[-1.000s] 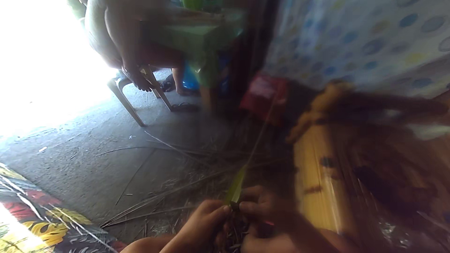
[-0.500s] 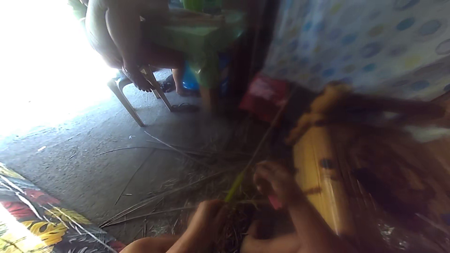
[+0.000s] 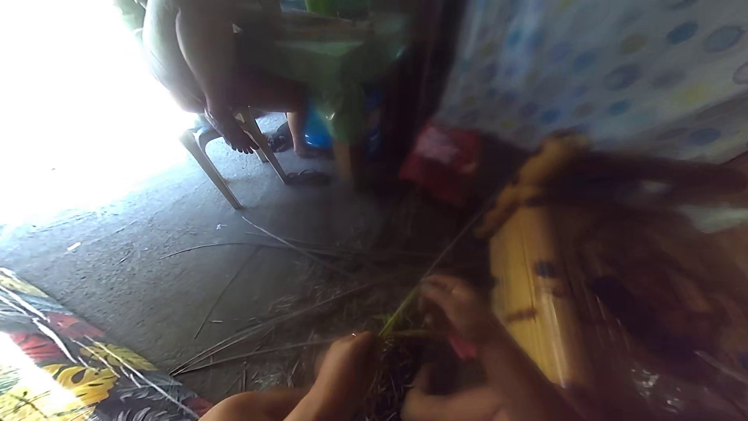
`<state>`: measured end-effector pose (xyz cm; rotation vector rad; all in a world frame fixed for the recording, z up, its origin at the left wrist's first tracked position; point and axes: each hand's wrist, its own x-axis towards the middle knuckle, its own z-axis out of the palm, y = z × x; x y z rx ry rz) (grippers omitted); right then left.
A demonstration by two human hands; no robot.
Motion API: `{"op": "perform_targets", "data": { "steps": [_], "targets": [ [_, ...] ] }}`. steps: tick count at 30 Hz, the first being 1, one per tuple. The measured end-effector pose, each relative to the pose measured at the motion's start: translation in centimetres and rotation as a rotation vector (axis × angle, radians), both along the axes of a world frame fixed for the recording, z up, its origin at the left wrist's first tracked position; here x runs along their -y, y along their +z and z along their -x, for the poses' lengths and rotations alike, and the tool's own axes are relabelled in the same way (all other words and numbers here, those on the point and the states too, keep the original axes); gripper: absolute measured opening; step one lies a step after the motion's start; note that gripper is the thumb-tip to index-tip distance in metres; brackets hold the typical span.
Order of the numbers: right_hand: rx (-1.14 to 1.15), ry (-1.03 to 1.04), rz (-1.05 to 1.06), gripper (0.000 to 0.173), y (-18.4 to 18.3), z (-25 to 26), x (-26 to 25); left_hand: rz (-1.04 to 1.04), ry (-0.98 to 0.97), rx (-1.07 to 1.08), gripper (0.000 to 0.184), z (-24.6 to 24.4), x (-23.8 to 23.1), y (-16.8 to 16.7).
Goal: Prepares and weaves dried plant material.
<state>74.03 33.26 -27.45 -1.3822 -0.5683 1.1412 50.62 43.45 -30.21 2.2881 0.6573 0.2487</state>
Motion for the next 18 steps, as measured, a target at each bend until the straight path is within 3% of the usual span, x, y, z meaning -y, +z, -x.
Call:
{"op": "perform_targets", "data": {
  "steps": [5,7,11,14,18],
  "targets": [
    [0.206,-0.218,-0.007,0.022,-0.1,-0.7,-0.2,0.031,-0.010,-0.003,0.029,0.1,-0.1,-0.1],
    [0.165,-0.288,-0.036,0.023,0.3,-1.9,0.0,0.092,-0.007,-0.005,0.029,0.1,-0.1,0.0],
    [0.064,0.080,-0.013,0.022,0.8,0.8,0.4,0.233,0.021,-0.019,0.030,-0.1,-0.4,0.4],
    [-0.033,0.332,0.054,0.022,-0.1,4.7,0.5,0.180,0.022,0.011,0.029,-0.1,-0.4,0.2],
    [-0.065,0.273,0.082,0.021,-0.9,4.6,0.2,0.134,0.022,0.017,0.031,-0.2,-0.3,-0.1]
  ]
}}
